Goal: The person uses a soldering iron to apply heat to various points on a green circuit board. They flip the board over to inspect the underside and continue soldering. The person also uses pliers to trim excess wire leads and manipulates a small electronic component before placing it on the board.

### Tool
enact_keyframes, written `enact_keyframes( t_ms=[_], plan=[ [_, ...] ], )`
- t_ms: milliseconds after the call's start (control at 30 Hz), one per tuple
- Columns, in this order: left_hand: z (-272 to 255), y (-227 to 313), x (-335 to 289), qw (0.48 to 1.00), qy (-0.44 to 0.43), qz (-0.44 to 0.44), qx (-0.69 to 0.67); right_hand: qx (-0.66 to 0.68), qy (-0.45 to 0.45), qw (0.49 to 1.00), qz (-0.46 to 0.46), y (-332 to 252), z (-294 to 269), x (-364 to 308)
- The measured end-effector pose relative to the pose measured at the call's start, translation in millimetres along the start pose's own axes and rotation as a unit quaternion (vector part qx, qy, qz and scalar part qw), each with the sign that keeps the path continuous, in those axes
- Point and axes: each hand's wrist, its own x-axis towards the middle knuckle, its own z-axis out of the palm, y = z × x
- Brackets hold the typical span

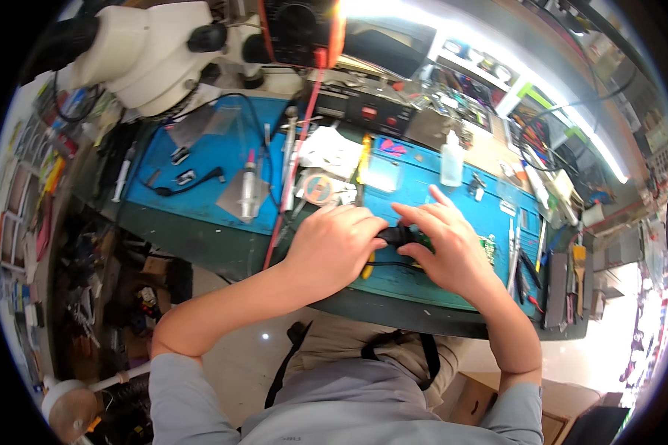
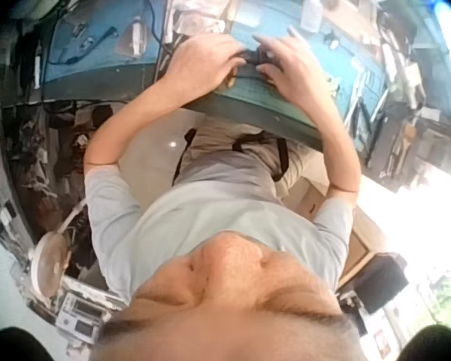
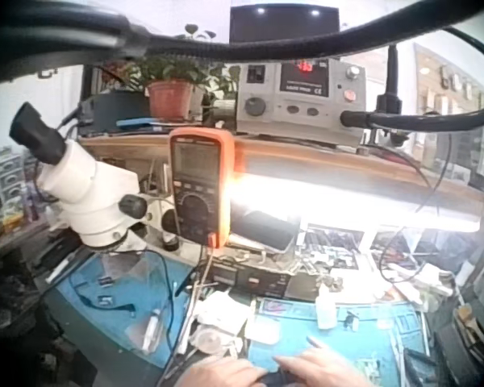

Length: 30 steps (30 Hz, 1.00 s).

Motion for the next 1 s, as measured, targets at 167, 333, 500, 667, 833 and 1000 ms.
enact_keyframes(
  t_ms=[167, 333, 500, 667, 833, 1000],
  plan=[
    [-17, 2, -4, 0.997, 0.076, -0.010, 0.031, -0.038, -0.033, 0.998, 0.033, -11, -3, 2],
    [-62, -25, -47, 0.978, 0.180, -0.089, 0.060, -0.039, 0.045, 0.998, 0.017, -28, -25, -13],
    [-127, -115, -101, 0.930, 0.240, -0.187, 0.204, 0.012, 0.149, 0.989, 0.024, -40, -38, -95],
    [-141, -145, -105, 0.925, 0.228, -0.165, 0.254, -0.088, 0.317, 0.942, 0.074, -14, 22, -176],
    [-178, -188, -127, 0.869, 0.365, -0.234, 0.238, -0.213, 0.355, 0.907, 0.073, -3, 43, -182],
    [-235, -245, -170, 0.847, 0.395, -0.276, 0.226, -0.220, 0.409, 0.875, 0.139, 2, 54, -186]
  ],
)
